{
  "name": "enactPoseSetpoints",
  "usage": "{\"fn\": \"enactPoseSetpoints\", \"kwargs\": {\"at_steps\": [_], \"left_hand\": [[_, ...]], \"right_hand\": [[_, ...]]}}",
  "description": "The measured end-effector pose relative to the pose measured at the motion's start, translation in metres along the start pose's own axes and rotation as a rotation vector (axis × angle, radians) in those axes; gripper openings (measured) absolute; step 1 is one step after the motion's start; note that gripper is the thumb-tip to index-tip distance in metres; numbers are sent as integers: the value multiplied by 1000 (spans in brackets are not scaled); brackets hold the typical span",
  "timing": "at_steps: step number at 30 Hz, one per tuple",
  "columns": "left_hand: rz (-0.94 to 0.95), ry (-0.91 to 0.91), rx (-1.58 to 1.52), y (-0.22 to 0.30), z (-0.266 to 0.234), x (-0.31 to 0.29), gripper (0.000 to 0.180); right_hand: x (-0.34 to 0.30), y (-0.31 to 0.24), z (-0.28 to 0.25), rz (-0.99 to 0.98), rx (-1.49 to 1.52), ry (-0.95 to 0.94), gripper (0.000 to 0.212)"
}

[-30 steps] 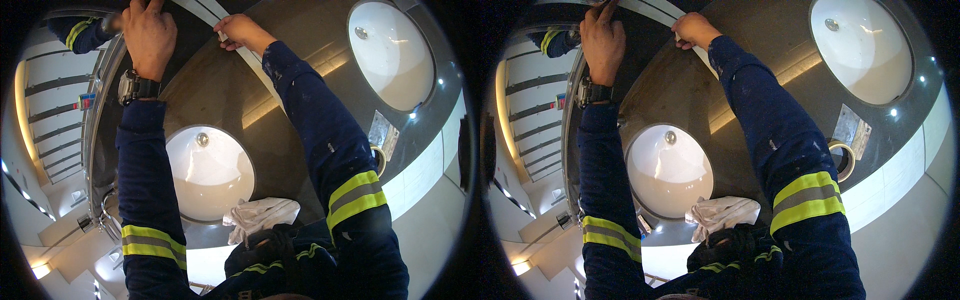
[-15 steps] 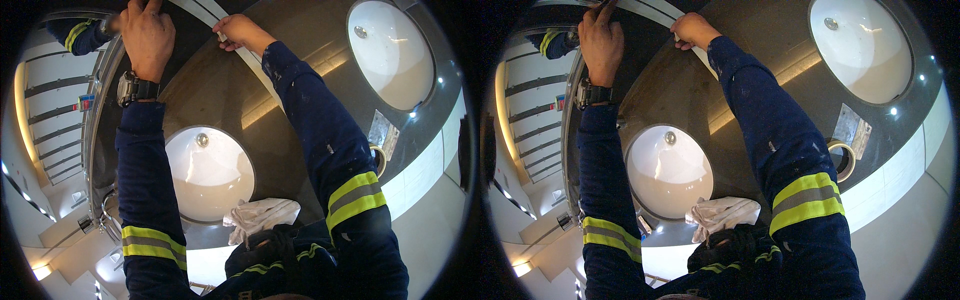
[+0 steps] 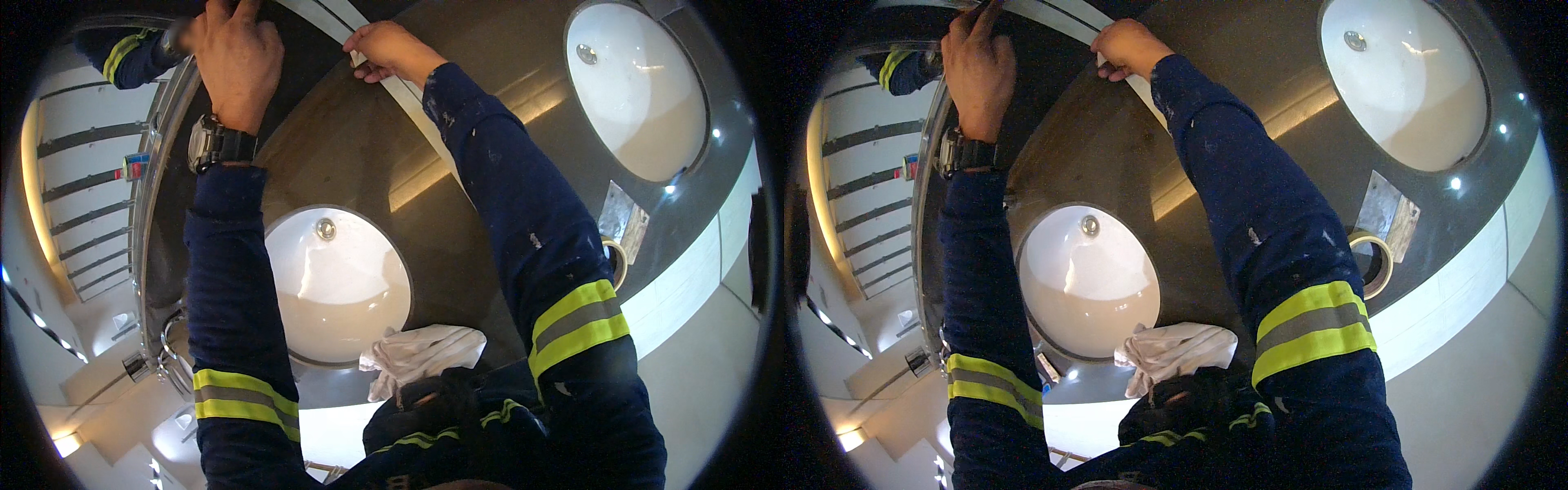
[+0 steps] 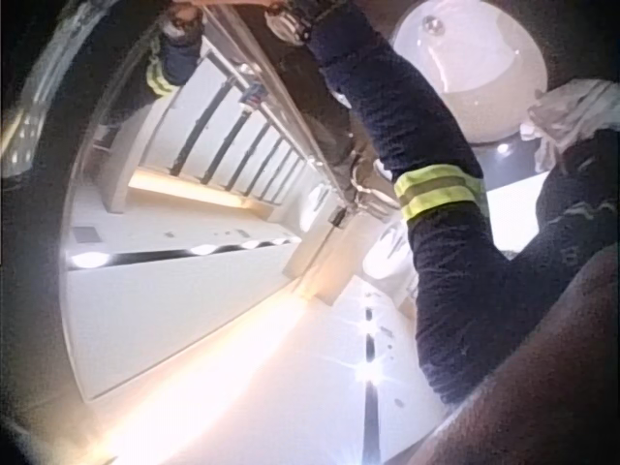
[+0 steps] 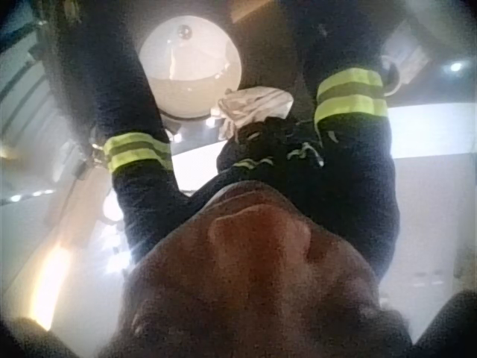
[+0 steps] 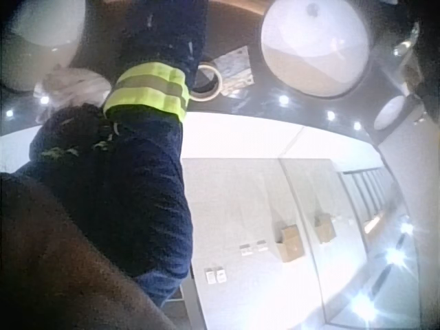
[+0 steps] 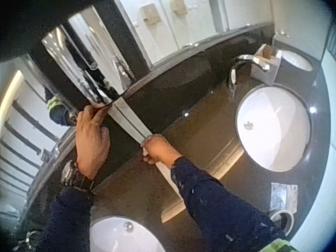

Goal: The person applies strips of masking tape to a dark countertop in a bathroom, smoothing each strip and cutting it to length. The person handles the tape roll and the countertop surface throughout the task.

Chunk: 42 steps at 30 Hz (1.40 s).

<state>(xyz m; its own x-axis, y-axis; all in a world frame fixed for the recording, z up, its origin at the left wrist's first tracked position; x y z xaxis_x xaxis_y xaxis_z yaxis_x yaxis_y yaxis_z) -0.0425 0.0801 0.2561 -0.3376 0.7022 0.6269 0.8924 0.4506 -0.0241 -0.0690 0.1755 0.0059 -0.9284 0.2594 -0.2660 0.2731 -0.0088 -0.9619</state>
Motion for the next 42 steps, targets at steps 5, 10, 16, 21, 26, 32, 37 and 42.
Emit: {"fn": "enactPoseSetpoints", "kwargs": {"at_steps": [5, 10, 16, 21, 26, 32, 37, 42], "left_hand": [[-3, 21, -13, -2, 0, 0, 52], [22, 39, -41, -6, -1, -2, 50], [28, 78, -28, -6, -4, -5, 48], [56, 108, -6, -9, -4, -8, 48], [-88, -15, -205, -18, -4, -6, 48], [-7, -22, -242, -3, 1, -64, 58], [-306, -419, -386, -26, 119, -127, 60], [-379, -511, -381, -28, 137, -115, 63]], "right_hand": [[0, 5, 1, 27, 18, -133, 33], [-11, 2, -1, 71, -22, -151, 29], [-42, 0, -21, 92, -105, -121, 34], [-48, 4, -24, 4, -31, -97, 34], [-55, 8, -23, 42, -65, -65, 29], [-73, -31, -51, -362, -669, 245, 28], [-75, -40, -34, -523, -950, 301, 25], [-69, -40, -25, -579, -1030, 361, 17]]}}
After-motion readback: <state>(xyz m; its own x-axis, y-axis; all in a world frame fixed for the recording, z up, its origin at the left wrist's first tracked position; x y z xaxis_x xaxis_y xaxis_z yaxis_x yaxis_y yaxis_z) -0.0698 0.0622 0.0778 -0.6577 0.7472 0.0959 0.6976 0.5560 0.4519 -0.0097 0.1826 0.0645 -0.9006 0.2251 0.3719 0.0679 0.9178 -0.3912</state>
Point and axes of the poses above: each hand's wrist, its own x-axis towards the middle knuckle, its own z-axis out of the palm, y = z × x, the point moved 10 cm from there along x, towards the middle knuckle, and after that the axes turned 11 degrees about -x, right-handed, at the moved point
